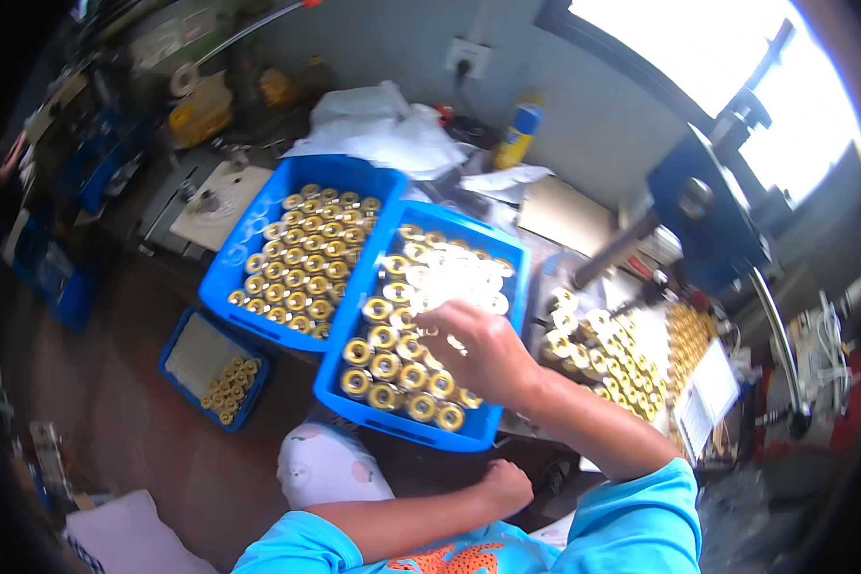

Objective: The person sorts and arranges small gold-colored metal parts by hand, taking them from a blue bin and placing them onto a workbench.

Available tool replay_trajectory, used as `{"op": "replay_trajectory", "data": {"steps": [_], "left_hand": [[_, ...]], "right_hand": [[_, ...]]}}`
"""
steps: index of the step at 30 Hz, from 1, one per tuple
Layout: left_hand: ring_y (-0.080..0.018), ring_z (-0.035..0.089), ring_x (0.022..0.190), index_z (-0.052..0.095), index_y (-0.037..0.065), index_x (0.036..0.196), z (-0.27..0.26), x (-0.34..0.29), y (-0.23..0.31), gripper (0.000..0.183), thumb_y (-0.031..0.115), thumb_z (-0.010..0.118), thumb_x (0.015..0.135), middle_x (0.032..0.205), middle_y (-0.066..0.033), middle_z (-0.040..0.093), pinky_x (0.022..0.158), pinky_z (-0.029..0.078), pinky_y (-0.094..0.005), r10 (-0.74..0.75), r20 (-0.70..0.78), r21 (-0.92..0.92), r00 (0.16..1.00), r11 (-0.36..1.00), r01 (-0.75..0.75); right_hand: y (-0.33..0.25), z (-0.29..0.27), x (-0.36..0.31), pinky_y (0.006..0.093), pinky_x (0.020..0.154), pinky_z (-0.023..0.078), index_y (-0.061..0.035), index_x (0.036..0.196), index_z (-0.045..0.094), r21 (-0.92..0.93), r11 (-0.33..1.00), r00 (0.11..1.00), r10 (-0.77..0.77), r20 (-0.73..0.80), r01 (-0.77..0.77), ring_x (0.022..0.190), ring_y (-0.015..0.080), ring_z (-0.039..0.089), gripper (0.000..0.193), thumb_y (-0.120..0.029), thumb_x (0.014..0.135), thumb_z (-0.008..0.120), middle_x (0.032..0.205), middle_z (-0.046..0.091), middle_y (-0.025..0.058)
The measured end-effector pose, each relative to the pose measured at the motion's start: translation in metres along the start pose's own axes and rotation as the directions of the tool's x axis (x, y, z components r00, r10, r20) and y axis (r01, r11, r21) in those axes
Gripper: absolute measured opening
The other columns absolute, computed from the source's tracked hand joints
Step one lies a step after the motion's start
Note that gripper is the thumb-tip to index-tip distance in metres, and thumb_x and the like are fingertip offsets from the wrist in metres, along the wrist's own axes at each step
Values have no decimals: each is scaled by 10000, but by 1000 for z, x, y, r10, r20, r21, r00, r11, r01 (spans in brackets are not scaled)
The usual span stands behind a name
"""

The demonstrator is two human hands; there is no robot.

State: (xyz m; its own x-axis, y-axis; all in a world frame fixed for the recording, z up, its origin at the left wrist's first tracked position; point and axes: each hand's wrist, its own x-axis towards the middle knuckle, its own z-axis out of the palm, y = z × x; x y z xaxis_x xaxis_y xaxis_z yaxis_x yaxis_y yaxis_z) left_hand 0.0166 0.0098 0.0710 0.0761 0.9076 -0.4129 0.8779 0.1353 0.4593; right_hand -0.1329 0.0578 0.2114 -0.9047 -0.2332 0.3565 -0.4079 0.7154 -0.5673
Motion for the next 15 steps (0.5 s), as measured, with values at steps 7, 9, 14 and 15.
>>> {"op": "replay_trajectory", "data": {"steps": [7, 9, 14, 15], "left_hand": [[-320, 706, 894, 743, 67, 871, -2, -15, -14, 182, 111, 571, 833, 931, -162, 716, 735, 574, -429, 46, -80, 126, 996, 991, -36], [-312, 686, 962, 742, 56, 921, 5, -12, -17, 193, 109, 579, 833, 998, -154, 708, 800, 557, -418, 53, -77, 150, 996, 988, -41], [-332, 664, 985, 671, 41, 984, 17, -6, -18, 210, 88, 504, 868, 1023, -169, 675, 829, 537, -446, 10, -21, 186, 1000, 982, -6], [-339, 660, 989, 665, 39, 984, 20, -6, -19, 206, 84, 501, 868, 1022, -173, 672, 833, 533, -448, -13, -17, 181, 1000, 983, 16]], "right_hand": [[35, -94, -202, 372, 646, 510, -37, 969, 664, -148, 893, 859, 346, -377, -425, 708, 274, 633, 138, -65, 834, 677, 822, 637, 128], [56, -123, -269, 361, 662, 511, -28, 939, 677, -212, 807, 764, 386, -518, -551, 701, 252, 637, 123, -100, 839, 673, 824, 646, 126], [103, -187, -449, 327, 771, 545, -12, 981, 706, 24, 498, 314, 582, -750, -867, 837, 251, 694, 199, -129, 825, 666, 933, 711, 149], [112, -195, -477, 340, 781, 547, -11, 981, 707, 122, 457, 212, 612, -762, -881, 843, 258, 699, 215, -136, 811, 669, 914, 717, 153]]}}
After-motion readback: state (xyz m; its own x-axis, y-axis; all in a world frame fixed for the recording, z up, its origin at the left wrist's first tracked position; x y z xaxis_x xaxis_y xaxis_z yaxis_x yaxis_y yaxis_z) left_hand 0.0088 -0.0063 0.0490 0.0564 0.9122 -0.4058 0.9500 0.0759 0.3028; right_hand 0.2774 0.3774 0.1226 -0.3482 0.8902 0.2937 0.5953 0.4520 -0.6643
